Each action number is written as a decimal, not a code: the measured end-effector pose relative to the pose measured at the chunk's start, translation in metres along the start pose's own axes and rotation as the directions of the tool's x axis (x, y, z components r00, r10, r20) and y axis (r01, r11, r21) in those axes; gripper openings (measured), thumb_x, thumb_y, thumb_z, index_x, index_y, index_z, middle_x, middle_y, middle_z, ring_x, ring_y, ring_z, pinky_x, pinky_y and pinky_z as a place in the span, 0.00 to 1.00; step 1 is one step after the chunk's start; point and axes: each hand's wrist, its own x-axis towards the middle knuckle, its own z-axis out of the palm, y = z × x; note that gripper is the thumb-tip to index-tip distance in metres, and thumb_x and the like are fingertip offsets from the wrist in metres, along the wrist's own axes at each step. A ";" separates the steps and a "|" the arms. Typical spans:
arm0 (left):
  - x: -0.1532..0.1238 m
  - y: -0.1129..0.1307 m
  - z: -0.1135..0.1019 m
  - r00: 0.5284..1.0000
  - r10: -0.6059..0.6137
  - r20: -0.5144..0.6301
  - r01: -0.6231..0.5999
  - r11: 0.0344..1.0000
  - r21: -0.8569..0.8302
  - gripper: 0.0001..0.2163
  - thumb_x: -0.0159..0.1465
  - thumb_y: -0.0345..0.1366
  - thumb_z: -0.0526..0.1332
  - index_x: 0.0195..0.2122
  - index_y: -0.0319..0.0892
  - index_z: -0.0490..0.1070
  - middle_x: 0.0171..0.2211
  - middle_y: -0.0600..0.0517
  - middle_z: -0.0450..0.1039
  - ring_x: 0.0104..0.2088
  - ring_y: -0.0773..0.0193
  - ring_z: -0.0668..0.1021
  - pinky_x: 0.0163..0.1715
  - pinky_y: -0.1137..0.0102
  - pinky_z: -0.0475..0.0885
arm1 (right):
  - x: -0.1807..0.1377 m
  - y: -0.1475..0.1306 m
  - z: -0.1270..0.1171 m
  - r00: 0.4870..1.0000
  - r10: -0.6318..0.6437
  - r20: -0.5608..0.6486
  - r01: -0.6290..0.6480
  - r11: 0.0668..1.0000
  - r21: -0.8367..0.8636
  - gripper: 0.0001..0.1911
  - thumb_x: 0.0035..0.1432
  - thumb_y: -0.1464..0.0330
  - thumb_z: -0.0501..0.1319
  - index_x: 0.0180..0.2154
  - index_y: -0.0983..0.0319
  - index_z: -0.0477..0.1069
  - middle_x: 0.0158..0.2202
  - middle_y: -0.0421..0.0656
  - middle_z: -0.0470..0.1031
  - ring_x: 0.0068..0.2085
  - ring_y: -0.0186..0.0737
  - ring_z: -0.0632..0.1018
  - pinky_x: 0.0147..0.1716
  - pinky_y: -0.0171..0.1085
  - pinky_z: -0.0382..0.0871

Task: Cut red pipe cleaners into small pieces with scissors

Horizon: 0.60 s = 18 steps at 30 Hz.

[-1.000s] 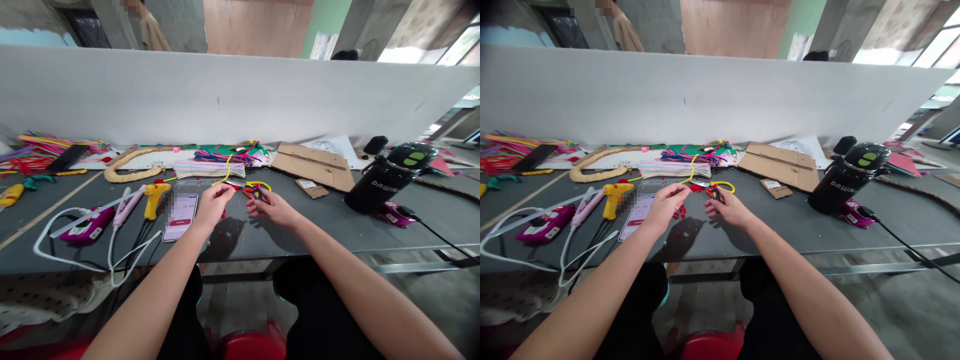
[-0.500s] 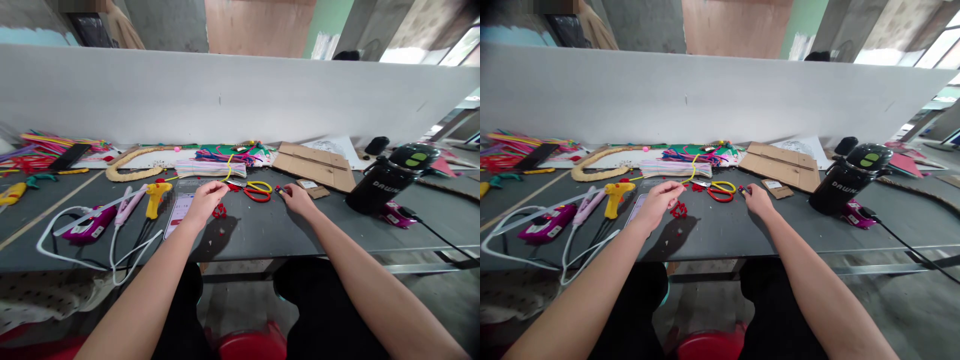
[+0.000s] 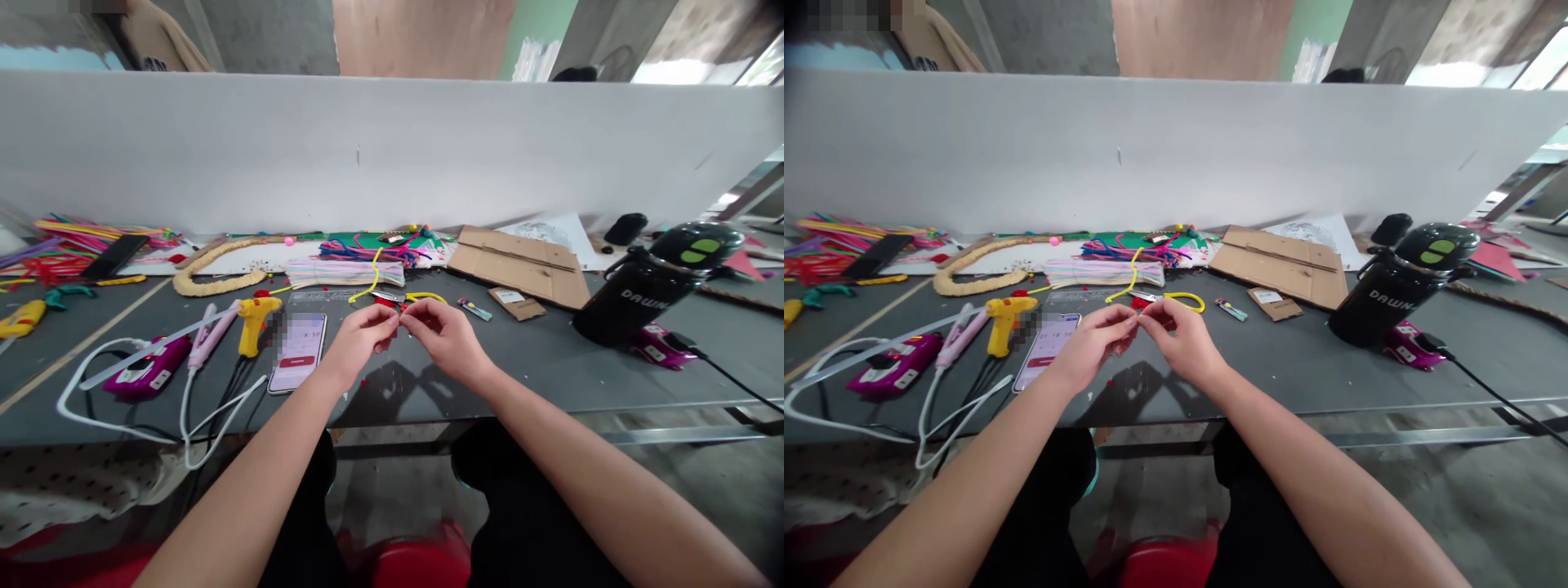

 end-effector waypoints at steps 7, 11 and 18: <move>0.000 -0.002 0.000 0.999 0.022 0.023 -0.027 0.971 0.237 0.11 0.60 0.43 0.62 0.32 0.40 0.73 0.29 0.53 0.70 0.27 0.68 0.68 0.26 0.72 0.61 | 0.010 0.007 -0.014 0.980 -0.043 0.193 0.086 0.972 -0.217 0.10 0.65 0.64 0.53 0.34 0.60 0.68 0.33 0.42 0.73 0.35 0.37 0.70 0.37 0.36 0.62; 0.004 -0.011 0.000 0.999 0.006 0.034 -0.014 0.972 0.234 0.10 0.59 0.42 0.63 0.32 0.40 0.72 0.28 0.53 0.69 0.27 0.69 0.68 0.26 0.72 0.62 | 0.016 0.016 -0.018 0.957 -0.045 0.286 0.119 0.961 -0.250 0.12 0.66 0.63 0.52 0.34 0.60 0.69 0.33 0.42 0.74 0.35 0.36 0.71 0.37 0.35 0.61; 0.010 -0.015 -0.006 0.998 -0.010 -0.059 0.020 0.984 0.179 0.09 0.58 0.41 0.62 0.29 0.40 0.70 0.24 0.55 0.67 0.21 0.72 0.66 0.22 0.72 0.58 | 0.042 0.067 -0.025 0.991 0.125 0.057 -0.032 0.612 -0.790 0.16 0.68 0.65 0.50 0.50 0.64 0.70 0.50 0.52 0.74 0.52 0.45 0.71 0.50 0.38 0.60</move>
